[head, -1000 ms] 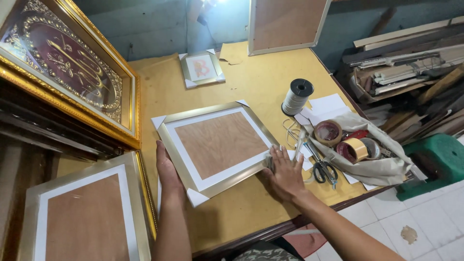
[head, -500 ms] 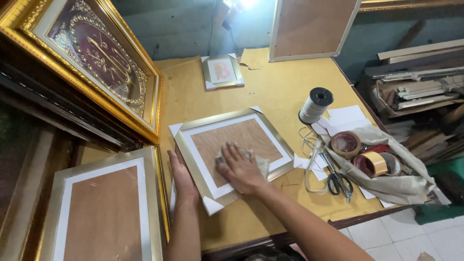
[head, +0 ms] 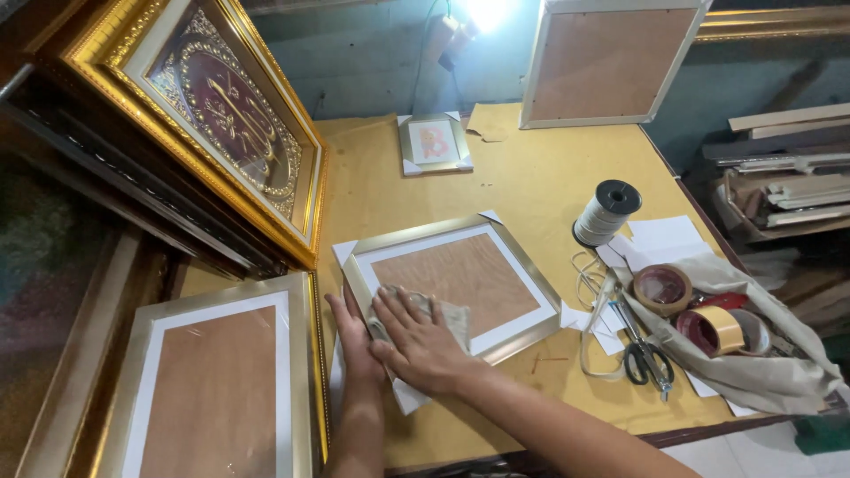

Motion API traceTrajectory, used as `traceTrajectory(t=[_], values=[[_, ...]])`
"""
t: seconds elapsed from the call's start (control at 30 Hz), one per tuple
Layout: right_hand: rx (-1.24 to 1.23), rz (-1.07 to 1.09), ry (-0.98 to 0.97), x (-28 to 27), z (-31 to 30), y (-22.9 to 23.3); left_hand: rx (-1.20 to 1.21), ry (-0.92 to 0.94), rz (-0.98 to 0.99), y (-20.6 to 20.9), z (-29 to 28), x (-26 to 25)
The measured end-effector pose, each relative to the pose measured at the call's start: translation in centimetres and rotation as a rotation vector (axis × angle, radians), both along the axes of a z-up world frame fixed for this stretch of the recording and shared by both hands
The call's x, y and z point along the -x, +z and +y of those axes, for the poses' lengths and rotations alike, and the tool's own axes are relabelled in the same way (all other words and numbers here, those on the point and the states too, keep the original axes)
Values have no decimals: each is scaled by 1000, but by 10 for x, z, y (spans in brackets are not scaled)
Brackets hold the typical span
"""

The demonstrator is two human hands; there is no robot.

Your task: Cleaning the glass of picture frames using a cloth in a workshop environment.

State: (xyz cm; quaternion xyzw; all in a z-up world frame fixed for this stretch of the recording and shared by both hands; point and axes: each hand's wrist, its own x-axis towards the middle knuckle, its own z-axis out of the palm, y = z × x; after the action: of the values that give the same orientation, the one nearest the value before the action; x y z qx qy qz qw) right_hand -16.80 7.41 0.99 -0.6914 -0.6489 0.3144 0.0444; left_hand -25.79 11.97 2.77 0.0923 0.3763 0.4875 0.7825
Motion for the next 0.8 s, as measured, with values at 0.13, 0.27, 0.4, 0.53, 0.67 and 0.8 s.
traceTrajectory(t=[0.13,0.27,0.4,0.53,0.67,0.8], values=[[-71,-14,-24,-15,50,-13,-127,44,10,1,-1,-6],[-103,-6,-157,-45,69,-27,-114,14,74,23,-4,-4],[8,-175,-376,-110,61,-67,-152,-14,122,21,0,-4],[19,-193,-462,-99,26,-70,-144,-12,132,16,4,-4],[-217,-60,-107,-35,15,-45,-126,11,46,-13,16,-6],[-411,-74,173,-2,44,-24,-121,-1,-5,12,4,-7]])
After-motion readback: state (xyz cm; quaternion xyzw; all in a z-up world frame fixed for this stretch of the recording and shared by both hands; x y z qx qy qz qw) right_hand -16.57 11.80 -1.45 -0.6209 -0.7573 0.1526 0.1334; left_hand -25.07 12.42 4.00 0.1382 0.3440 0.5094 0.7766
